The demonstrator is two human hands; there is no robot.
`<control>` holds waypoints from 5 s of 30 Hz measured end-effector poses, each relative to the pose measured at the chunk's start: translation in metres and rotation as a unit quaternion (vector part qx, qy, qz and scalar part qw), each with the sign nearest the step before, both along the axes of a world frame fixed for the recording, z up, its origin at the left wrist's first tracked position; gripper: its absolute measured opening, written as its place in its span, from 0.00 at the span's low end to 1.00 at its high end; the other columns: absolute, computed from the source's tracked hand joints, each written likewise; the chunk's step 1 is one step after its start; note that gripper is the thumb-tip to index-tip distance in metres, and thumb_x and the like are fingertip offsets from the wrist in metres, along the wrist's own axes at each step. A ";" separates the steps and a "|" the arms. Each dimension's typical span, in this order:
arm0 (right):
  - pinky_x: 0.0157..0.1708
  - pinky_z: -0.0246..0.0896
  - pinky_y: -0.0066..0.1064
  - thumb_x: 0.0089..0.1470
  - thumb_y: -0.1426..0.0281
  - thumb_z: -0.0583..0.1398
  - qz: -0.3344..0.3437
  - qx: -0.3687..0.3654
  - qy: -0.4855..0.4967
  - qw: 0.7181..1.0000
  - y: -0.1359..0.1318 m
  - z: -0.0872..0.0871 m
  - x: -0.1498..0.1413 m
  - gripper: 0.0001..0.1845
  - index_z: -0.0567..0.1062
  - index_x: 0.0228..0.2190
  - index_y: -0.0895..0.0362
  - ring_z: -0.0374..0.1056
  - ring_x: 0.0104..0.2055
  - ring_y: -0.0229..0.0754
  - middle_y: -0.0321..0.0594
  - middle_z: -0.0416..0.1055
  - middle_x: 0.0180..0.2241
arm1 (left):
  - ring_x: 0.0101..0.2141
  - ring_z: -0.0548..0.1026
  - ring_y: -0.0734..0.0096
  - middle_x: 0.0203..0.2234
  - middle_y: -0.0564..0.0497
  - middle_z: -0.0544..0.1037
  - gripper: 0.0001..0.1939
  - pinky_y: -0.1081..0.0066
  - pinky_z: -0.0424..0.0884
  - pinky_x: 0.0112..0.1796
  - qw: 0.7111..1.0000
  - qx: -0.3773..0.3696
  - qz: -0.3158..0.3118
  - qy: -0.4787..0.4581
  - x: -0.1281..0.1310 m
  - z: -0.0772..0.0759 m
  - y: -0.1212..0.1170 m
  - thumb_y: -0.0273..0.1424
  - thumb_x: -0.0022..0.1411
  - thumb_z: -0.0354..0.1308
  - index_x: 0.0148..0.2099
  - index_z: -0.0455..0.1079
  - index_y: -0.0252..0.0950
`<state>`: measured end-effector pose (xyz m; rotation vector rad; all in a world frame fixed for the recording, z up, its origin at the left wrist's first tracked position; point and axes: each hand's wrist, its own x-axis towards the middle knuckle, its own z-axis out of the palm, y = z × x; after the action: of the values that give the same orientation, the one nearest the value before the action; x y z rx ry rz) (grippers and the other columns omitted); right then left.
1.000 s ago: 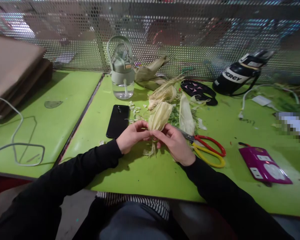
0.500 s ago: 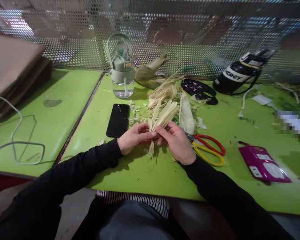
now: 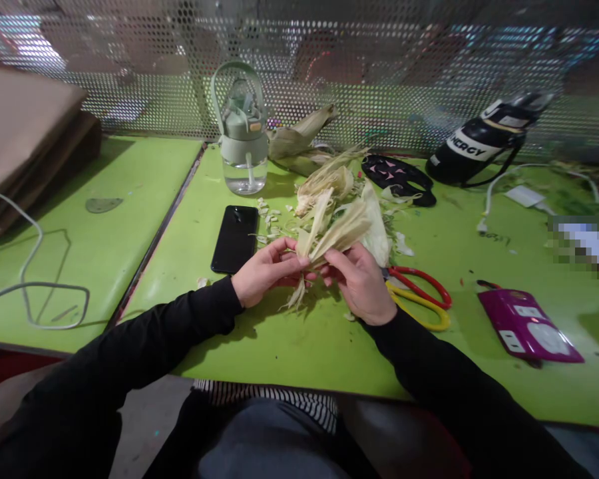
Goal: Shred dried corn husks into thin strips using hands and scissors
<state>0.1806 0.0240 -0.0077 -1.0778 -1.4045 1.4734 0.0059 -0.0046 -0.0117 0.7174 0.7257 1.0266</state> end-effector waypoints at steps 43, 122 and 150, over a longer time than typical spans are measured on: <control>0.26 0.58 0.28 0.57 0.62 0.62 -0.023 0.233 -0.165 0.958 -0.003 0.010 0.002 0.09 0.69 0.34 0.54 0.62 0.27 0.34 0.33 0.67 0.28 | 0.35 0.76 0.73 0.33 0.51 0.75 0.11 0.69 0.72 0.42 0.981 0.182 0.018 0.058 0.020 -0.034 -0.003 0.28 0.59 0.62 0.40 0.62 0.35; 0.24 0.61 0.28 0.55 0.53 0.62 0.024 0.202 -0.155 0.967 -0.009 0.016 -0.002 0.21 0.71 0.21 0.56 0.61 0.25 0.36 0.34 0.65 0.23 | 0.29 0.75 0.76 0.31 0.50 0.77 0.14 0.73 0.72 0.32 0.990 0.113 -0.048 0.065 0.020 -0.026 -0.005 0.35 0.59 0.65 0.42 0.69 0.33; 0.19 0.56 0.24 0.61 0.55 0.57 0.092 0.155 -0.068 0.981 -0.005 0.015 0.005 0.17 0.75 0.33 0.54 0.60 0.22 0.31 0.32 0.64 0.23 | 0.27 0.73 0.78 0.28 0.50 0.75 0.09 0.72 0.71 0.34 0.999 0.049 -0.024 -0.004 0.019 -0.024 -0.004 0.30 0.58 0.65 0.36 0.70 0.29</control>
<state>0.1852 0.0190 0.0075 -0.8819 -1.8029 1.2688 0.0248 -0.0083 -0.0360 0.8098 0.6515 1.0264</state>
